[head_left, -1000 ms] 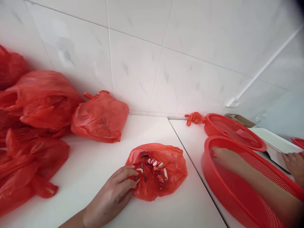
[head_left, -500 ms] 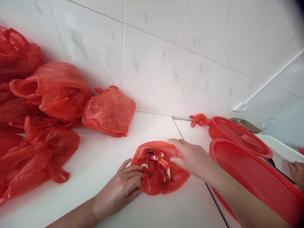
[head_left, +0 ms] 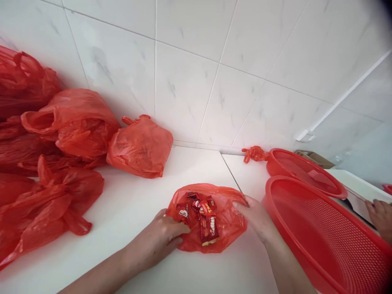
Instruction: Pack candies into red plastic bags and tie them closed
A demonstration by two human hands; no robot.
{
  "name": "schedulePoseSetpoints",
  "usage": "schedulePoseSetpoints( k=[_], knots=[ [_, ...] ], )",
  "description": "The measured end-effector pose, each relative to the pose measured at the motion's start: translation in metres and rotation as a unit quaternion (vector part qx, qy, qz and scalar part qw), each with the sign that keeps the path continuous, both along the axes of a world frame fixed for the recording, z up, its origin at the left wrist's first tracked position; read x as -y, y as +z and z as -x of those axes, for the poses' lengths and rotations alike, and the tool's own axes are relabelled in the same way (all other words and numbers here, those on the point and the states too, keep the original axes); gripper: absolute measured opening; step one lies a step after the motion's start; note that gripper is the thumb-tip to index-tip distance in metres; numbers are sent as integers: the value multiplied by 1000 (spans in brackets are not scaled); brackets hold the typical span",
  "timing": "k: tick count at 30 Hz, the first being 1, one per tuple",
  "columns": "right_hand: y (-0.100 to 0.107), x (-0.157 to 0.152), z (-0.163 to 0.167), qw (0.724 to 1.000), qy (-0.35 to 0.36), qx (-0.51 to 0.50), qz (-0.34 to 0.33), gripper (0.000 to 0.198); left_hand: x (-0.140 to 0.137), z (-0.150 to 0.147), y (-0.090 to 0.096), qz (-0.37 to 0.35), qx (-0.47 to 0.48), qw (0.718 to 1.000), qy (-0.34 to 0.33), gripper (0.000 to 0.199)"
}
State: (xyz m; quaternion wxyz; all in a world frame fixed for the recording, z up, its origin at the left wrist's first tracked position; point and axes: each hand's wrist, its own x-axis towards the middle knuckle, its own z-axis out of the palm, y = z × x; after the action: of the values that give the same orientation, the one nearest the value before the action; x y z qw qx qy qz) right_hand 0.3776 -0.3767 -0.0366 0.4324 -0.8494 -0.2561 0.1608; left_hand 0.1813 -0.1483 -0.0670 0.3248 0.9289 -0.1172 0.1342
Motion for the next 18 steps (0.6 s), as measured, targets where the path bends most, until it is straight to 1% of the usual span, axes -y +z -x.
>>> schedulePoseSetpoints(
  k=[2,4,5,7,9,10,11,13,14,16,18],
  knots=[
    [16,0,0,991,-16,-91,-102,23,-11,-5,11,29,-15,998,61,28],
    [36,0,0,967,-17,-147,-208,26,-25,-8,29,98,6,985,141,21],
    [48,-1,1,957,-9,-155,-245,27,-33,-9,41,146,30,974,172,16],
    [70,-1,2,946,9,-135,-295,28,-44,-10,69,254,97,943,193,11],
    [91,-1,4,941,23,-85,-327,29,-50,-12,100,350,162,906,175,17],
    [99,0,4,937,24,-61,-344,29,-50,-12,115,386,187,890,157,19],
    [106,1,3,933,21,-47,-356,28,-50,-13,128,411,204,877,141,19],
    [113,4,0,939,-17,-37,-343,22,-47,-17,149,442,219,861,123,18],
    [114,5,-1,944,-49,-30,-325,18,-46,-19,156,452,219,856,119,17],
    [114,8,-2,945,-98,-9,-312,22,-45,-24,164,465,222,849,121,16],
    [111,10,0,945,-111,5,-307,26,-45,-29,168,458,225,852,118,17]
  ],
)
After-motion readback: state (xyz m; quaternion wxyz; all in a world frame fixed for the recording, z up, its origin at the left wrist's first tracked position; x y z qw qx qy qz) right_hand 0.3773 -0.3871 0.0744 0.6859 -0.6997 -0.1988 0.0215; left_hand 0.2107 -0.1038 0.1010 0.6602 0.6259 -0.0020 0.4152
